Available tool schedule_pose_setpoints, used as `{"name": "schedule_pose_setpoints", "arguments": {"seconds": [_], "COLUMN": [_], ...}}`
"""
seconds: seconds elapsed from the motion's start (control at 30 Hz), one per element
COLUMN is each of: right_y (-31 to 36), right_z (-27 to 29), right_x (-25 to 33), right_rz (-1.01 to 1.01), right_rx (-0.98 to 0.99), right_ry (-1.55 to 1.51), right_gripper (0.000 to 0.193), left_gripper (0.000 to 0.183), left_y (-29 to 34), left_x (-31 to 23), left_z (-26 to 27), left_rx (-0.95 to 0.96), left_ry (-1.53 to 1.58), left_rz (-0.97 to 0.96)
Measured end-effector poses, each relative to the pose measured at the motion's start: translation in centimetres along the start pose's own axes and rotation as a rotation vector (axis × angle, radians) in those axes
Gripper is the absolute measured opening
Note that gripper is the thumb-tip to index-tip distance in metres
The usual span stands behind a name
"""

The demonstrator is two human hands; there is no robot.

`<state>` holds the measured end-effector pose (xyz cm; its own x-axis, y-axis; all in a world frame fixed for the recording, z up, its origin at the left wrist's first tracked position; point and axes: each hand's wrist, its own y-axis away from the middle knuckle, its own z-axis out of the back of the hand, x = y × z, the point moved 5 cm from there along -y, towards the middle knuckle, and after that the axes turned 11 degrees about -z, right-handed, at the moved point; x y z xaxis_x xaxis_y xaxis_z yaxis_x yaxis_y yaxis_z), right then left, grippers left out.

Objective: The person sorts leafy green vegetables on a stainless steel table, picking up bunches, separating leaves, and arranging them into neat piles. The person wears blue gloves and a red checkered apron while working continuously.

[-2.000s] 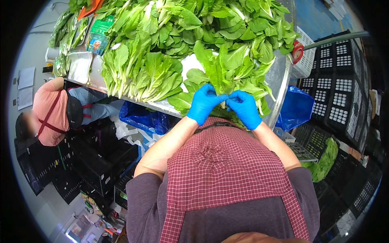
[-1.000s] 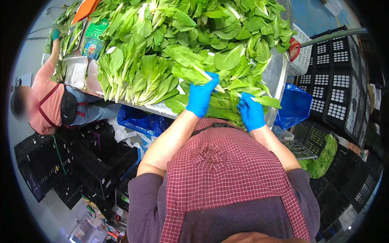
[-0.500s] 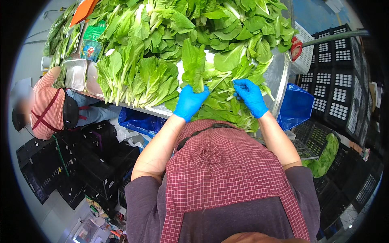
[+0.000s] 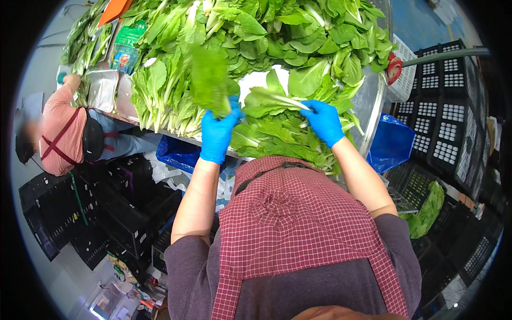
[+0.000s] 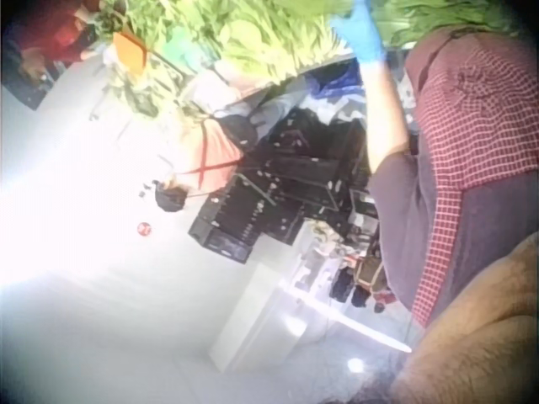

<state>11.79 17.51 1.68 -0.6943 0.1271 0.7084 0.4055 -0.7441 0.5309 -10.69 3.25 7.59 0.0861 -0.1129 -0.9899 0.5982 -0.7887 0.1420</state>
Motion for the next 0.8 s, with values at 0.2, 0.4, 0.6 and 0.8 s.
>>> {"name": "schedule_pose_setpoints", "arguments": {"seconds": [0.2,0.4,0.6,0.8], "right_y": [1.0,3.8,6.2,5.7], "right_z": [-0.9,-3.6,-4.9,-4.4], "right_x": [-2.9,-1.3,-0.3,-0.2], "right_rz": [-0.258,-0.286,-0.353,-0.023], "right_rx": [0.272,0.633,0.749,0.218], "right_ry": [-0.934,-1.176,-1.036,-0.327], "right_gripper": [0.023,0.022,0.018,0.025], "left_gripper": [0.021,0.033,0.04,0.036], "left_y": [1.0,3.6,3.4,3.3], "left_x": [3.6,7.2,7.0,6.9], "left_z": [-0.8,-7.1,-9.4,-9.1], "left_rx": [-0.263,0.024,0.294,0.237], "left_ry": [0.527,0.738,0.693,0.407], "left_rz": [0.136,0.323,0.379,0.358]}}
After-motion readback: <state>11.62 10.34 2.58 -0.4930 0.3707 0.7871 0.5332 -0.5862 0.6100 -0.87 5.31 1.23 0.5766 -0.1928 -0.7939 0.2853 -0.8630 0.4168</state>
